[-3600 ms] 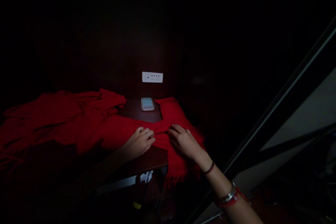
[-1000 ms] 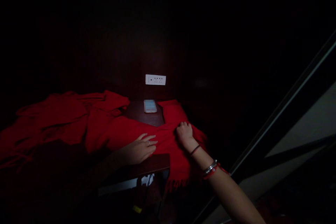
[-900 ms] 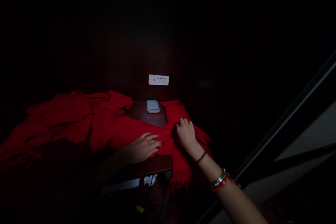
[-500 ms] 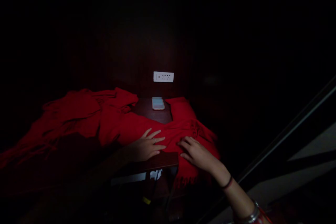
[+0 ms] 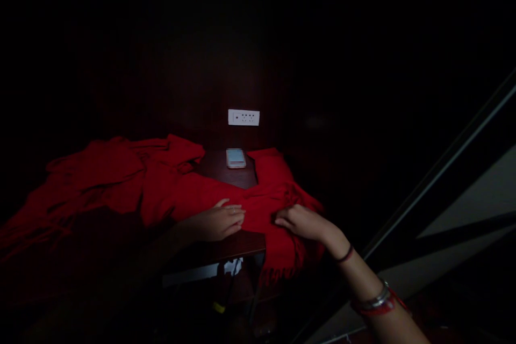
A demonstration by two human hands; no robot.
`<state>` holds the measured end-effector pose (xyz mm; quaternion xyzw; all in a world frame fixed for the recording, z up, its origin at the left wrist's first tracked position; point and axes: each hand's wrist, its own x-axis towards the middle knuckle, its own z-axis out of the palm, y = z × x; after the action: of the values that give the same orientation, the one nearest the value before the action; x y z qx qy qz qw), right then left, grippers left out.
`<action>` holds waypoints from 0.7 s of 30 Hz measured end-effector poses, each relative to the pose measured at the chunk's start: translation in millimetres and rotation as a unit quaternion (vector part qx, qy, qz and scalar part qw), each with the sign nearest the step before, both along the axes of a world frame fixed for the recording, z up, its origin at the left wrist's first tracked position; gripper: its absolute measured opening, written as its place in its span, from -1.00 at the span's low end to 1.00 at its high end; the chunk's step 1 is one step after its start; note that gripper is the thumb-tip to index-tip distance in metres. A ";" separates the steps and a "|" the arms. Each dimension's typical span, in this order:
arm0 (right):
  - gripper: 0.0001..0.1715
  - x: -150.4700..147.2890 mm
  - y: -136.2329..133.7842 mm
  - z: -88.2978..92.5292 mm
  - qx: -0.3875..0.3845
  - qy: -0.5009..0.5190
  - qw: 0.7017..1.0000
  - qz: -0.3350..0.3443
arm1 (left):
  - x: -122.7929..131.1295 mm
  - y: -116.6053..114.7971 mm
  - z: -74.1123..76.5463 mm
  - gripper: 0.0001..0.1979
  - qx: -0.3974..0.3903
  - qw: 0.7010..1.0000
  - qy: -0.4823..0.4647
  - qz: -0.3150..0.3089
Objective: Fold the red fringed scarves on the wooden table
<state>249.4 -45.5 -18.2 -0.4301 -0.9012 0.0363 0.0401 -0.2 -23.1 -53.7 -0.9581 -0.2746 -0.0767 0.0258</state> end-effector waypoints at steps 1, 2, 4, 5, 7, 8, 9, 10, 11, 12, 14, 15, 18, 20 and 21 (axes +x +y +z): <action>-0.67 -2.8 6.7 4.1 0.020 0.004 1.000 -0.010 | 2.0 0.4 3.0 -0.81 0.010 1.000 -0.011 -0.001; -0.65 -6.5 15.0 7.9 0.053 0.003 0.998 -0.025 | 4.3 1.3 5.5 -0.79 0.026 0.999 -0.028 0.011; -0.69 -16.1 34.0 12.7 0.148 -0.019 0.985 -0.089 | 8.7 4.2 7.9 -0.79 0.060 0.993 -0.072 0.076; -0.70 -21.3 43.5 13.1 0.177 -0.044 0.977 -0.111 | 10.5 6.1 7.5 -0.78 0.070 0.986 -0.087 0.121; -0.67 -30.7 58.6 10.3 0.179 -0.111 0.971 -0.115 | 12.5 10.2 4.1 -0.73 0.063 0.975 -0.088 0.197; -0.69 -34.0 63.3 7.6 0.167 -0.140 0.970 -0.106 | 12.6 11.9 1.8 -0.73 0.051 0.972 -0.077 0.215; -0.72 -35.9 65.8 4.7 0.161 -0.158 0.969 -0.098 | 12.1 13.5 -0.5 -0.75 0.040 0.973 -0.065 0.220; -0.76 -36.2 66.3 1.9 0.168 -0.164 0.967 -0.095 | 11.2 14.8 -2.3 -0.79 0.034 0.974 -0.056 0.219; -0.78 -35.0 65.1 -0.4 0.190 -0.160 0.964 -0.099 | 9.9 15.9 -3.5 -0.82 0.033 0.975 -0.051 0.215; -0.80 -32.4 62.4 -1.7 0.223 -0.150 0.957 -0.107 | 8.4 17.1 -4.1 -0.83 0.035 0.976 -0.053 0.210; -0.78 -24.2 54.7 -1.4 0.291 -0.130 0.939 -0.130 | 5.0 19.9 -3.7 -0.82 0.035 0.976 -0.070 0.202; -0.76 -19.5 50.1 0.2 0.315 -0.126 0.930 -0.141 | 3.1 21.5 -2.9 -0.81 0.030 0.976 -0.082 0.199; -0.70 -6.9 33.7 6.8 0.346 -0.116 0.913 -0.181 | -2.7 25.1 -0.2 -0.77 0.002 0.980 -0.090 0.179; -0.70 -0.6 19.3 8.3 0.344 -0.088 0.912 -0.204 | -7.1 23.6 1.5 -0.75 -0.007 0.988 -0.061 0.143; -0.71 2.3 11.0 7.4 0.329 -0.074 0.920 -0.201 | -9.3 21.1 2.5 -0.75 -0.008 0.992 -0.046 0.121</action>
<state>251.7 -34.5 -10.8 -0.5664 -0.7571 -0.3030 0.1188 -9.5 -2.0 -51.2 -0.9134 -0.3904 -0.1146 0.0151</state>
